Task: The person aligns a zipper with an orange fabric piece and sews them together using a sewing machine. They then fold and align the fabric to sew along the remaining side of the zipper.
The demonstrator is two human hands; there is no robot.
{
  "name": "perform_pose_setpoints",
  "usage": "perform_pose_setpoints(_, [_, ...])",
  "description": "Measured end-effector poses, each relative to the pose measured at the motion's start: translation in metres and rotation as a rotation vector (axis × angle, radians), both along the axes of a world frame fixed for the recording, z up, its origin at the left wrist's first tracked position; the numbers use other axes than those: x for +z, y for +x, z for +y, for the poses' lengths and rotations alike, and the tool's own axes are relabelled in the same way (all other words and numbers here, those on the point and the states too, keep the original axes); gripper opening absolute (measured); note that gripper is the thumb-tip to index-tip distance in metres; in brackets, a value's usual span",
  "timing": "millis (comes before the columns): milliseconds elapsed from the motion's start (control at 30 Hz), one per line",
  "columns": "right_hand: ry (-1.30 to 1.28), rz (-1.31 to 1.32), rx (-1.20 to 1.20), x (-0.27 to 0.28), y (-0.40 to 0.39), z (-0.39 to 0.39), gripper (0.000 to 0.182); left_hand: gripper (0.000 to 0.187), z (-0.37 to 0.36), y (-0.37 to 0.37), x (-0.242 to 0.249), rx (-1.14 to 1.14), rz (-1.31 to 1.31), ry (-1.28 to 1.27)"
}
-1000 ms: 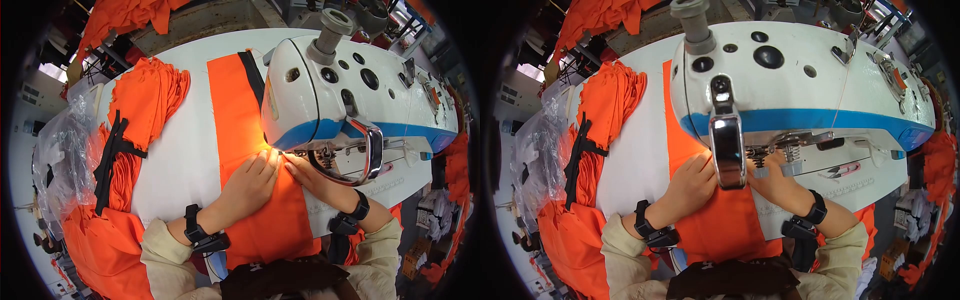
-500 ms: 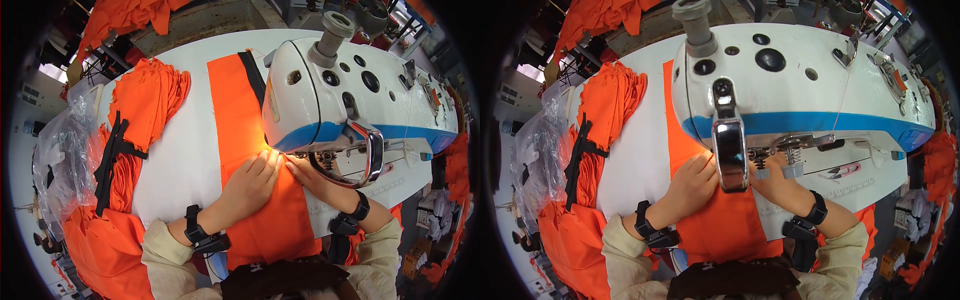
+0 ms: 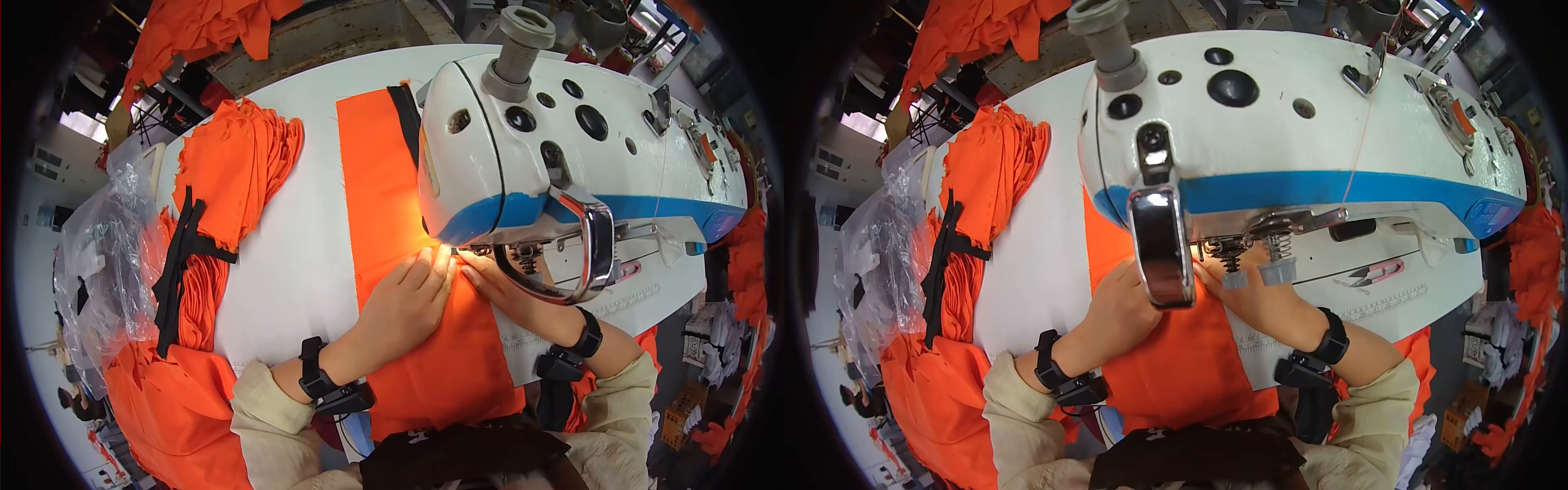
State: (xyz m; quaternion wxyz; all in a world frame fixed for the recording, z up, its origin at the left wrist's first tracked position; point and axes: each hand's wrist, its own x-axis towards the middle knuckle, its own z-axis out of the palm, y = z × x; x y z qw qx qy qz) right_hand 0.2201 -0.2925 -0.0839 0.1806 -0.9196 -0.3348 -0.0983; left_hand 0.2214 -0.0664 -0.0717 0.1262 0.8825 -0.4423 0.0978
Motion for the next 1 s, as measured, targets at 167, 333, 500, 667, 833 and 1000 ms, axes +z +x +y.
perform_pose_setpoints(167, [0.001, 0.189, -0.107, -0.002, 0.000, 0.001, 0.027, 0.041, 0.005, 0.006, 0.006, -0.001, 0.054, -0.089])
perform_pose_setpoints(333, [0.071, 0.038, -0.137, 0.011, -0.010, 0.000, 0.032, 0.035, 0.009, 0.048, 0.015, 0.136, 0.138, -0.290])
perform_pose_setpoints(500, [0.057, 0.028, -0.077, 0.048, -0.049, -0.004, 0.039, 0.041, 0.033, 0.040, 0.011, 0.080, 0.195, -0.126])
perform_pose_setpoints(667, [0.238, 0.234, -0.034, 0.039, -0.107, 0.008, 0.048, 0.036, 0.094, -0.048, 0.008, 0.436, -0.115, 0.176])
perform_pose_setpoints(833, [0.381, 0.340, -0.002, 0.031, -0.114, 0.065, 0.054, 0.027, 0.082, -0.046, 0.062, 0.272, -0.214, -0.250])
perform_pose_setpoints(1000, [0.275, -0.171, 0.030, 0.098, -0.083, 0.063, 0.022, 0.017, 0.076, -0.056, 0.103, 0.347, -0.391, -0.151])
